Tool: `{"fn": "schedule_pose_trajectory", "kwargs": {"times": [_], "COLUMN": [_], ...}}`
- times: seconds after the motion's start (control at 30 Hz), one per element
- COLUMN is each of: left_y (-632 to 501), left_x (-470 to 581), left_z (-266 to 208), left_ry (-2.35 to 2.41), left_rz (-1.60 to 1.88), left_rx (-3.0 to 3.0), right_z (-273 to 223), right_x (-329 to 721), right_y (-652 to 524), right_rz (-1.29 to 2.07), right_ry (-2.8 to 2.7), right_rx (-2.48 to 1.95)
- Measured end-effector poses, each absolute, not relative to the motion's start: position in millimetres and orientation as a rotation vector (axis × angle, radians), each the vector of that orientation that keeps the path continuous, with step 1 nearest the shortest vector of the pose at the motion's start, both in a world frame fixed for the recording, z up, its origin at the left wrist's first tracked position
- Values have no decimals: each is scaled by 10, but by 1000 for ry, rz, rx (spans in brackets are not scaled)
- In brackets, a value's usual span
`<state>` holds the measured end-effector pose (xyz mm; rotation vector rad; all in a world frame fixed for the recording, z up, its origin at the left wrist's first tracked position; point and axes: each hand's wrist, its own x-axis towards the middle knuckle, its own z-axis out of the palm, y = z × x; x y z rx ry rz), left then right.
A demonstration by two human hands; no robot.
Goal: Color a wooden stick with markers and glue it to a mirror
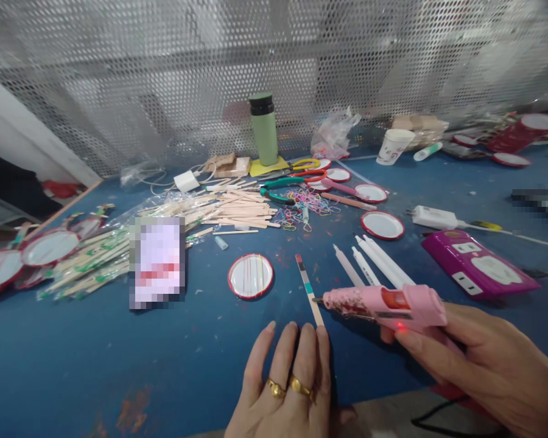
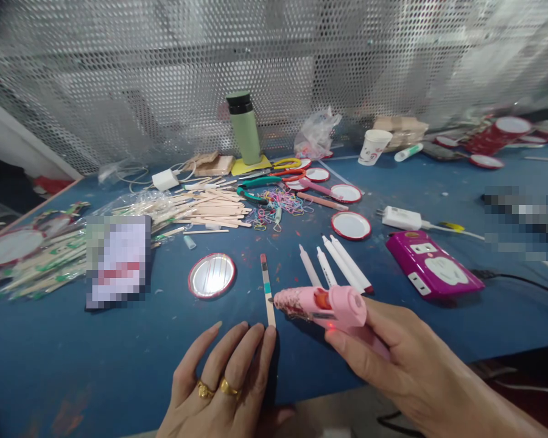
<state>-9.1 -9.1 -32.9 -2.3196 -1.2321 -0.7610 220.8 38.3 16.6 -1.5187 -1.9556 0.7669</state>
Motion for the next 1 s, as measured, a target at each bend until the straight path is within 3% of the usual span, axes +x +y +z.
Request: {"fn": "schedule_pose_trajectory", "kwargs": {"times": [0.73, 1.0], "left_y": [-86, -78], "left_x": [-112, -112], "left_z": [-325, -318], "left_ry": [-1211, -1206], "left_rz": [-735, -728], "left_rx": [-2359, -2350], "right_z": [262, 212], "right_x": [2156, 2200], "right_y": [385, 359], "right_rz": [792, 940], "right_ry": [-2001, -1971], "right_rx": [-1377, -1387]}}
